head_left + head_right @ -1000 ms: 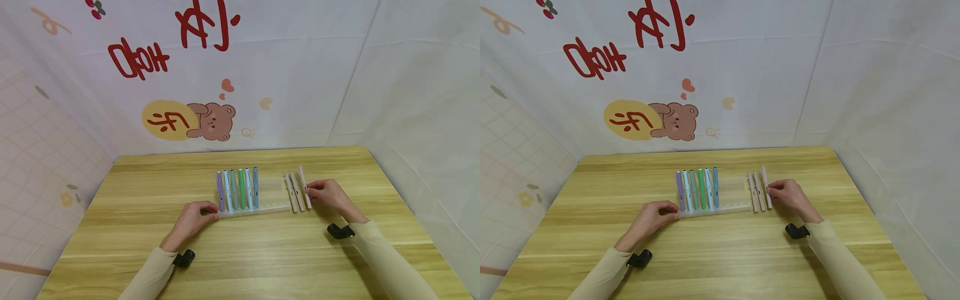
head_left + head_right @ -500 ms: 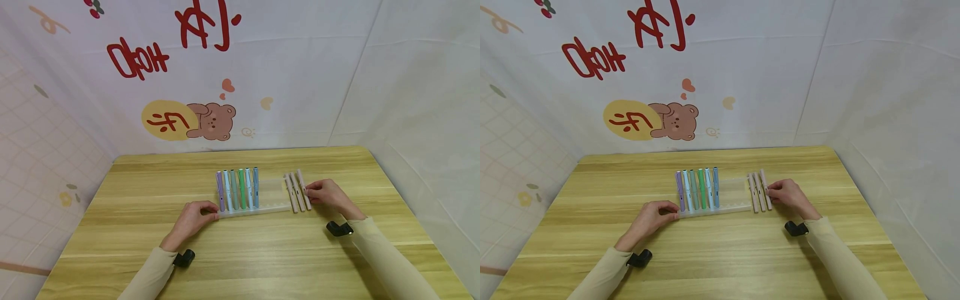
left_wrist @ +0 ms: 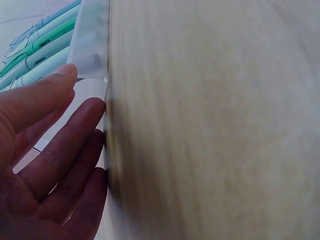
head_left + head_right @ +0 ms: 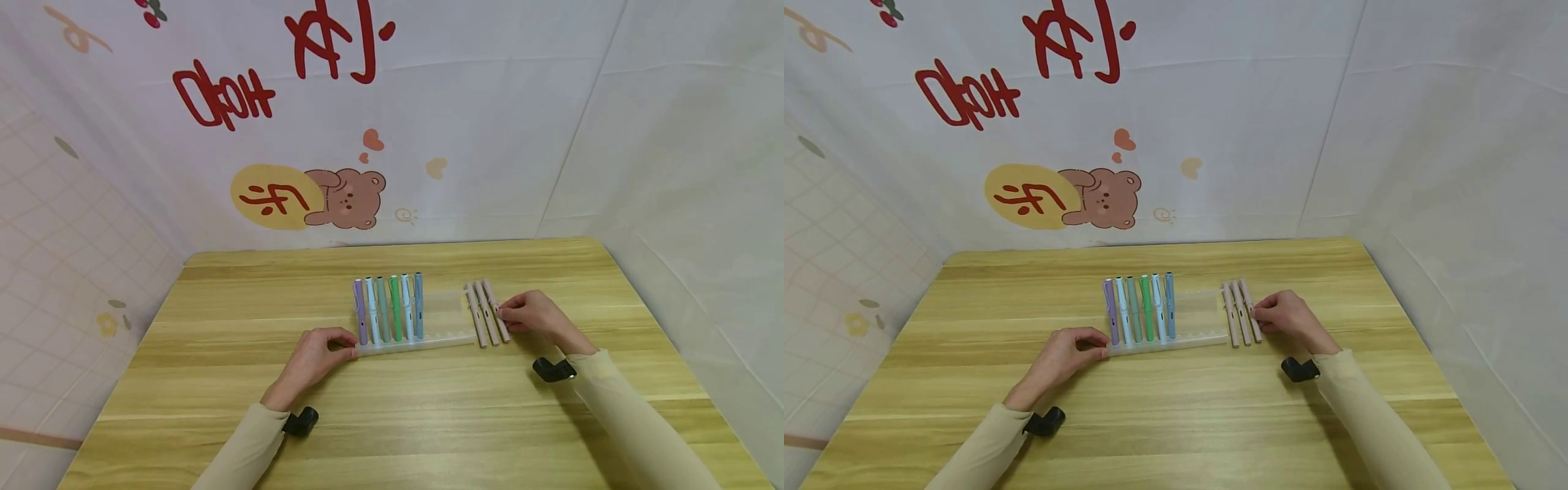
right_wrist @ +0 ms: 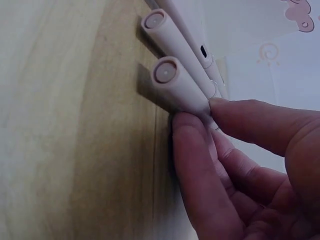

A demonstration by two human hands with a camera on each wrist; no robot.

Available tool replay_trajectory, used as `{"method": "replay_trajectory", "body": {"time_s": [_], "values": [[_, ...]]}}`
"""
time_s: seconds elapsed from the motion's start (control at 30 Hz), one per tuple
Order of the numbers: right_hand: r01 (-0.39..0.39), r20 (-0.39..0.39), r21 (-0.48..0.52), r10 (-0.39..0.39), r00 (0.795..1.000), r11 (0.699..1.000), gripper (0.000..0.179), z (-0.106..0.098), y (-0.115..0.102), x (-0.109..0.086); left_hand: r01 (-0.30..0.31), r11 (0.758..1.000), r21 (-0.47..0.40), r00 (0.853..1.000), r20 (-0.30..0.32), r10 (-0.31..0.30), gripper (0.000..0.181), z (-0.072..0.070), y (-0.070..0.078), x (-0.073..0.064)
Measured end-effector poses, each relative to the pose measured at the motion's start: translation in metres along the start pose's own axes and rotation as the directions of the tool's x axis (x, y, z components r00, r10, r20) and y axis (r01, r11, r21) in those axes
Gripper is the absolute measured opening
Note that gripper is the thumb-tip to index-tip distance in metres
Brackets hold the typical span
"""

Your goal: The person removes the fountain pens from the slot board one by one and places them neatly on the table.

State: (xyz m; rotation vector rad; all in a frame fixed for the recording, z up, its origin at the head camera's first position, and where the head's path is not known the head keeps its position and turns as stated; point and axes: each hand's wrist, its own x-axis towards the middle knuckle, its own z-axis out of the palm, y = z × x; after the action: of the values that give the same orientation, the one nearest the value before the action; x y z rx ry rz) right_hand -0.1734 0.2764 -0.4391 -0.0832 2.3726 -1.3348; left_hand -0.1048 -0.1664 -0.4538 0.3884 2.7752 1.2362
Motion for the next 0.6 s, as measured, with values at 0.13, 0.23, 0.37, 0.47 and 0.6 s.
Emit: {"method": "replay_trajectory", "body": {"time_s": [0.13,0.23,0.37,0.47,0.6], "values": [[-0.002,-0.011,-0.013,0.001,1.0,1.0,0.03,0.0009,0.0009,-0.0013,-0.001,1.0,0.001,1.0,0.001,0.001,0.01,0.0005,-0.0003,-0.0009],[-0.012,-0.021,-0.005,0.012,1.0,1.0,0.03,0.0022,0.0015,-0.0017,-0.001,1.0,0.0,1.0,0.001,0.001,0.01,0.0006,-0.0006,-0.0015],[-0.019,-0.028,-0.003,0.019,0.999,1.0,0.031,0.0036,0.0034,-0.0014,0.001,1.0,-0.002,1.0,0.001,-0.001,0.01,0.0006,-0.0013,-0.0025],[-0.017,-0.032,-0.008,0.017,0.999,1.0,0.031,0.0048,0.0049,-0.0014,0.002,1.0,0.001,1.0,0.002,-0.002,0.01,0.0008,-0.0021,-0.0031],[-0.015,-0.034,-0.01,0.015,0.999,1.0,0.032,0.0057,0.0066,-0.0024,0.0,1.0,0.007,1.0,0.0,0.0,0.01,0.0014,-0.003,-0.0036]]}}
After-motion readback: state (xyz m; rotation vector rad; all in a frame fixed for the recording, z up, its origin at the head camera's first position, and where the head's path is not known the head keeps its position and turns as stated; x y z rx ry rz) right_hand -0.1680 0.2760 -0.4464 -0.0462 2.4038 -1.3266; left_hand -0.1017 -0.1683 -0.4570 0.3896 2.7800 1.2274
